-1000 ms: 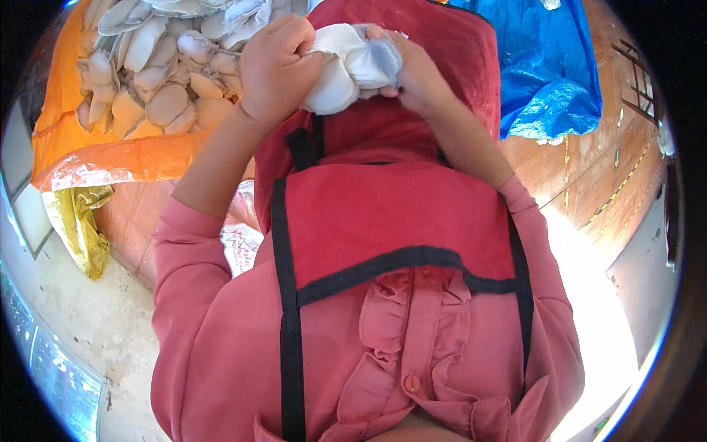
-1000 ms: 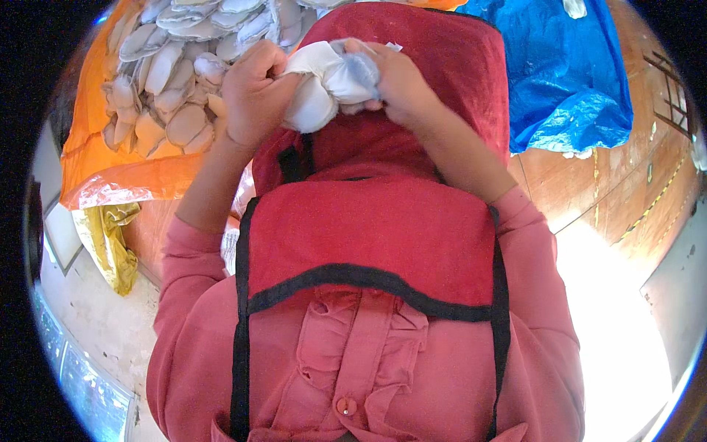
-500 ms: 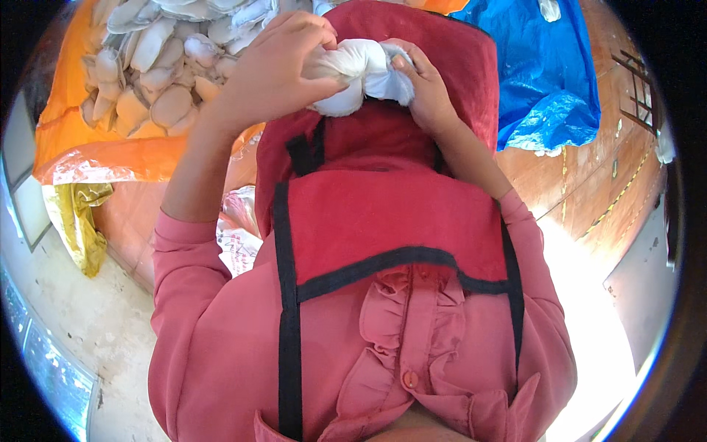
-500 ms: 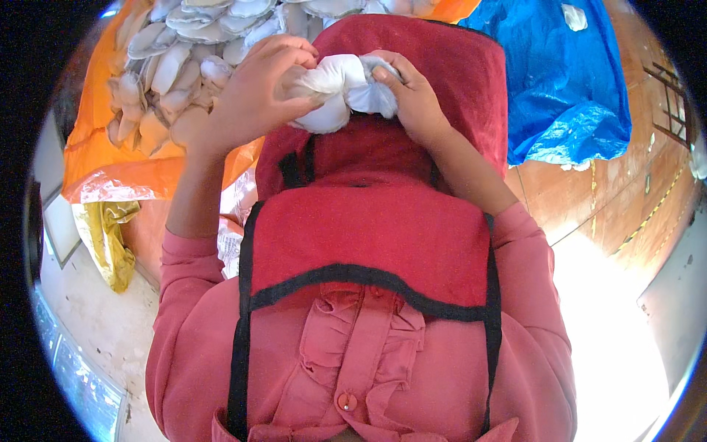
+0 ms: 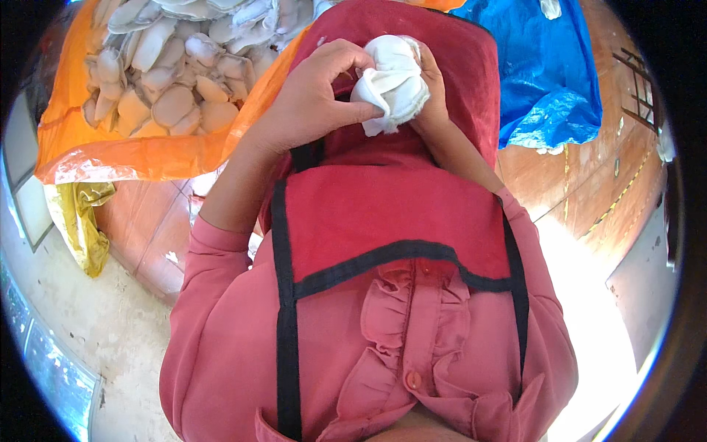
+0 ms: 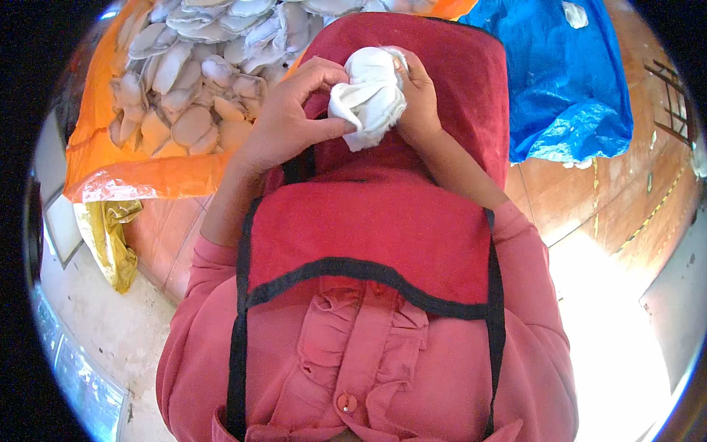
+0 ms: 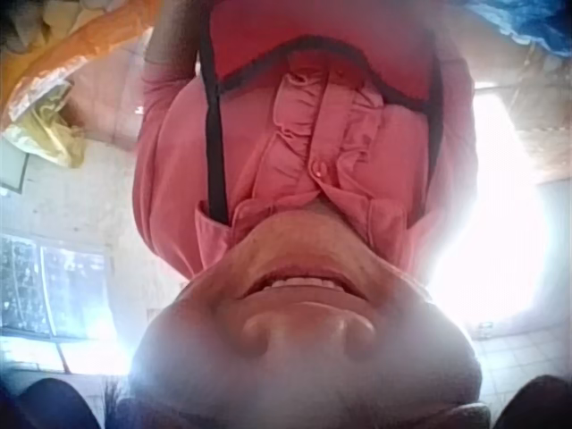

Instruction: The person sits on the floor and repeatedly stuffs white fabric pieces into a sock, then places the filled sock into a blue bag. The person continues this process with multiple socks throughout the clip.

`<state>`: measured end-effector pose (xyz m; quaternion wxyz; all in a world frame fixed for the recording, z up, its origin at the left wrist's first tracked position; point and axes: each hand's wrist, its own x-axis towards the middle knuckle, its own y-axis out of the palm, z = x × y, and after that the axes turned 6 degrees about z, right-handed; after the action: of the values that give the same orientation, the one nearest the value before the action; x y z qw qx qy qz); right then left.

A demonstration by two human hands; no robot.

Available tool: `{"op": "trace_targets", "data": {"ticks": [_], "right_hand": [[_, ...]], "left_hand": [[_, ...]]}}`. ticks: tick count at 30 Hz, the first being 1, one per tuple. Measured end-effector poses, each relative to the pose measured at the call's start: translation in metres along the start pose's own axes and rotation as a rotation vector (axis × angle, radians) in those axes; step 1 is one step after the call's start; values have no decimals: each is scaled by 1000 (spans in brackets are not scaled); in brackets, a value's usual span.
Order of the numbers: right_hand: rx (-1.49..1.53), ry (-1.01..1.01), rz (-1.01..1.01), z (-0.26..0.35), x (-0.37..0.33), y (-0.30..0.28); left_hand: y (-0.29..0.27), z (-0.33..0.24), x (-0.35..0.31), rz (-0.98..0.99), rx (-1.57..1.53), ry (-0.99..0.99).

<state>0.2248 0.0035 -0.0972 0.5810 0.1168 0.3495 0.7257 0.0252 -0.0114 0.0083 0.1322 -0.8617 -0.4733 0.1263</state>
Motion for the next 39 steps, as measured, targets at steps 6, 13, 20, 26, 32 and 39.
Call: {"op": "trace_targets", "data": {"ticks": [6,13,20,26,32,39], "right_hand": [[-28,33,-45,-8,4,9],[-172,327,62,23,-2,8],[-607,-167,592,66,8,6],[-735,48,837,85,30,16],[-658,431,858,98,29,41],[-954,201,789,86,6,50]], "left_hand": [[28,-1,-5,-158,-107,-207],[12,3,-17,-217,-442,-231],[5,17,-24,-124,-671,-232],[0,17,-22,25,-766,-223],[-8,16,-20,99,-706,-200],[-6,20,-20,139,-699,-266]]}}
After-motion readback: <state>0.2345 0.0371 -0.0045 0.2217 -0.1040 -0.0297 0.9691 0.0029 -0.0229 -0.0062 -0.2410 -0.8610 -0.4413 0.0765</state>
